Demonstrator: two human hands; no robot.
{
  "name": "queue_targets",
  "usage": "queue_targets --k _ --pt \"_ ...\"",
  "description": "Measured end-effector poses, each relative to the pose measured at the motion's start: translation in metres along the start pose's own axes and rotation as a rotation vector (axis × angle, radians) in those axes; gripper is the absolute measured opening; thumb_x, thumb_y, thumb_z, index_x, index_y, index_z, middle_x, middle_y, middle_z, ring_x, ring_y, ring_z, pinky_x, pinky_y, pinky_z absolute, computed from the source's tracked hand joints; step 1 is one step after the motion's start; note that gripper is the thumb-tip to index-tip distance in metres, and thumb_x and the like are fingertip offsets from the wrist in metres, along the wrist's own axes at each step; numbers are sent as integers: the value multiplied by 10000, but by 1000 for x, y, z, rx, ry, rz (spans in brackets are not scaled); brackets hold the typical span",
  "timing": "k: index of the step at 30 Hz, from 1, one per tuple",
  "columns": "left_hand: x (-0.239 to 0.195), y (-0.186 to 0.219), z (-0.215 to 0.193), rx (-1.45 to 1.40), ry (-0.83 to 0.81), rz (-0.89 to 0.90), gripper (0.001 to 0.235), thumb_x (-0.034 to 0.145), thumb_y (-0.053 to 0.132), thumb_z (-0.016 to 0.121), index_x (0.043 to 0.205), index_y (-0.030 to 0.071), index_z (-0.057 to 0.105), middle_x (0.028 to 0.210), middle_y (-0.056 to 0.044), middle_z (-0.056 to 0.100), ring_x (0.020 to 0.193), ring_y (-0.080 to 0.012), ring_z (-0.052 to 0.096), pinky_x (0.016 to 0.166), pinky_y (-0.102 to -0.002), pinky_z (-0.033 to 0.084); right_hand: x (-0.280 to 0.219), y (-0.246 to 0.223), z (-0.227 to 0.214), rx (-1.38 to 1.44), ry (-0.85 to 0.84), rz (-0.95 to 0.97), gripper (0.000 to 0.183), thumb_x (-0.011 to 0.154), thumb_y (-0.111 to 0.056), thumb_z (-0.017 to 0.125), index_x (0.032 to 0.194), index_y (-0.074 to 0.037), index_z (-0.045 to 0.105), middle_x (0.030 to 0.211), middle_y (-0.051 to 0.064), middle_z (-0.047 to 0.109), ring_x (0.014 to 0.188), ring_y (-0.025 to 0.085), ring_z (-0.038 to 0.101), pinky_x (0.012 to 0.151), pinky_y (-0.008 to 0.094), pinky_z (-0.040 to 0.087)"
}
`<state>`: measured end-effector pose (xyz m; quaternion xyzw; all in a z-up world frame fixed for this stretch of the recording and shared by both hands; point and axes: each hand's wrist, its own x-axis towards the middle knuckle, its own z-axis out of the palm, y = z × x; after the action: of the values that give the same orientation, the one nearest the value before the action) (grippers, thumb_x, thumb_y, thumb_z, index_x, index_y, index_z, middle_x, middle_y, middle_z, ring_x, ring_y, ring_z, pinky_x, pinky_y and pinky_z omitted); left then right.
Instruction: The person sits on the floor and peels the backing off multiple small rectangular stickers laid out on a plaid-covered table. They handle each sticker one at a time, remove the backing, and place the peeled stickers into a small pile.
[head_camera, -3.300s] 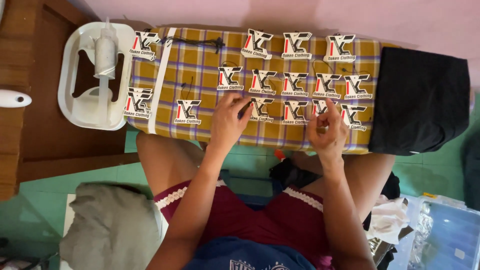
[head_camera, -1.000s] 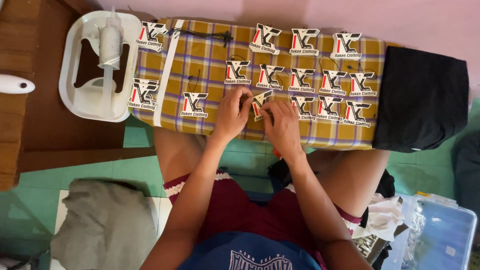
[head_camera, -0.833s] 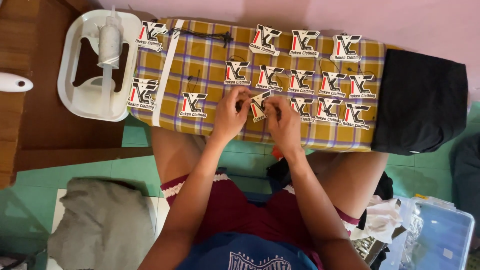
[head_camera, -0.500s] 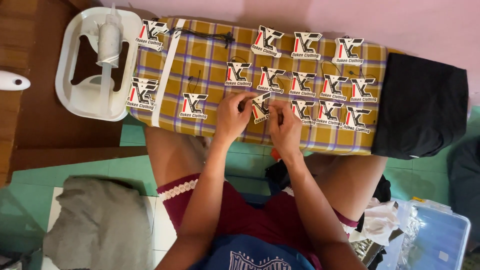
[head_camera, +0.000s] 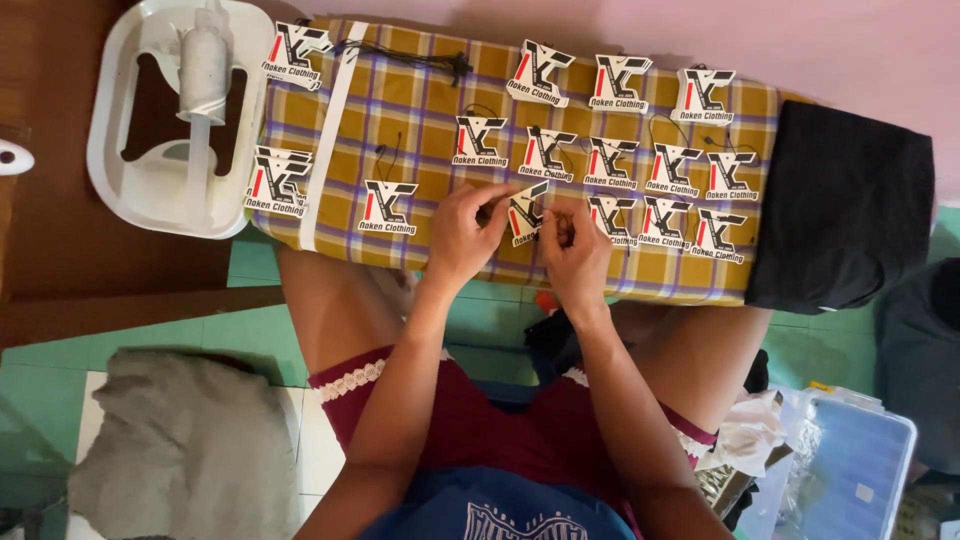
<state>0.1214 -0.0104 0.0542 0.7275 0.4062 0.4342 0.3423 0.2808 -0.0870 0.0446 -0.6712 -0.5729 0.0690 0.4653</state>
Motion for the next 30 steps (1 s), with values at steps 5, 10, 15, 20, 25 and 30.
queue_targets --k 5,10,15,20,25,30 --pt "1 5 -5 -54 3 -5 197 936 121 710 1114 127 795 802 -109 735 807 -306 707 733 -389 592 -3 2 3 -27 3 -4 16 1005 -116 668 1014 -126 678 604 22 539 551 248 631 544 378 512" --pt "2 11 -8 -104 -11 -35 204 927 118 719 1112 143 799 808 -120 728 806 -303 717 710 -382 592 -3 -1 3 -50 1 -11 13 1005 -116 664 1003 -128 670 605 19 550 546 250 636 540 373 520" --pt "1 11 -8 -195 -3 -65 200 938 132 730 1121 160 805 823 -89 738 808 -244 729 708 -336 595 -6 4 6 -86 -5 -31 15 1003 -167 684 1003 -152 683 616 14 565 575 274 663 543 388 528" --pt "2 7 -10 -260 -31 -22 181 911 126 779 1091 144 801 857 -84 761 807 -233 714 733 -329 576 -4 3 6 -109 -14 -85 25 1026 -177 664 1017 -160 680 605 2 560 556 269 651 554 378 542" --pt "2 8 -15 -315 -72 -16 179 875 148 833 1051 151 799 892 -59 779 840 -187 711 774 -314 560 -5 6 7 -123 -5 -109 13 1016 -173 681 1021 -161 684 621 2 564 576 266 660 561 382 545" --pt "2 11 -20 -414 -175 -20 232 856 135 866 1075 128 791 979 -100 781 918 -235 701 850 -381 535 -3 2 6 -136 30 -176 38 989 -194 727 1000 -162 710 626 33 583 600 292 670 583 390 548"
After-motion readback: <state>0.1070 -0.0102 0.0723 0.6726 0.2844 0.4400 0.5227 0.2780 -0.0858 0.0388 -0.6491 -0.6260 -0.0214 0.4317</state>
